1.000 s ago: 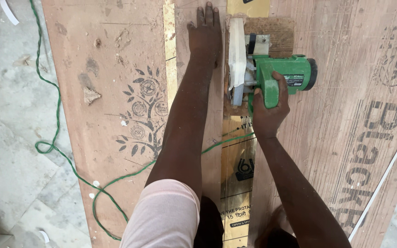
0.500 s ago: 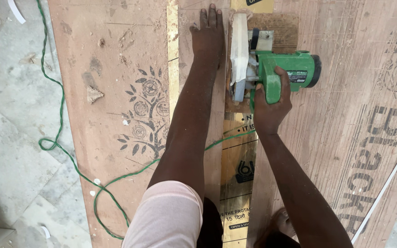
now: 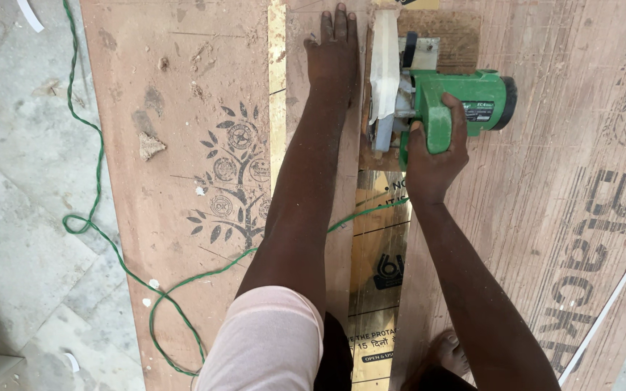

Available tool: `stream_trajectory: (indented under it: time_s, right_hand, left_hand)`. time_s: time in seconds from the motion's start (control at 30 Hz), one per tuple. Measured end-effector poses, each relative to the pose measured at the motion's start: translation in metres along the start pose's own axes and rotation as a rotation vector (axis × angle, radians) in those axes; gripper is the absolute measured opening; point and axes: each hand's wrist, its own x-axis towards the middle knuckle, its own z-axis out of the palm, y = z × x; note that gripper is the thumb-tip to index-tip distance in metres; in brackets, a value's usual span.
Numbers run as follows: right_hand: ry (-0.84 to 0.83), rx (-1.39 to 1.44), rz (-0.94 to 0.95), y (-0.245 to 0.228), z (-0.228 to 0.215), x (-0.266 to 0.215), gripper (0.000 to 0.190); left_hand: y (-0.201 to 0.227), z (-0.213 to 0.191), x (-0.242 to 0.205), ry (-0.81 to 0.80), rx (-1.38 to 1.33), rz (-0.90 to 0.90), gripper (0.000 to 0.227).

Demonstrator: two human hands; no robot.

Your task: The person uses a green circular saw to cut a long strip from a large sheet of plywood. They guide the saw along a straight line on the wood, which is placed on a tiled floor, while holding the material steady with their left hand.

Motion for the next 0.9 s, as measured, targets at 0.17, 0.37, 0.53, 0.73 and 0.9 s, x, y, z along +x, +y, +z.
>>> stream_trajectory:
  time_s: [0.17, 0.37, 0.53, 0.73, 0.9]
  right_hand:
    - [-0.004, -0.057, -0.079, -0.001, 0.000, 0.005, 0.056]
    - [0.000, -0.035, -0.085, 0.002, 0.003, 0.009, 0.054]
    - [0.009, -0.038, -0.072, 0.003, 0.005, 0.014, 0.053]
    - [0.009, -0.028, -0.095, 0.004, 0.006, 0.019, 0.054]
    - [0.017, -0.020, -0.090, 0.007, 0.007, 0.021, 0.053]
  left_hand:
    - [0.002, 0.001, -0.002, 0.035, 0.004, -0.006, 0.082]
    - [0.003, -0.015, -0.008, -0.008, -0.009, -0.009, 0.082]
    - [0.003, -0.022, -0.013, 0.003, -0.021, -0.016, 0.078]
    - [0.004, -0.024, -0.013, 0.003, -0.017, -0.019, 0.076]
    - [0.004, -0.019, -0.011, 0.015, -0.034, -0.016, 0.074]
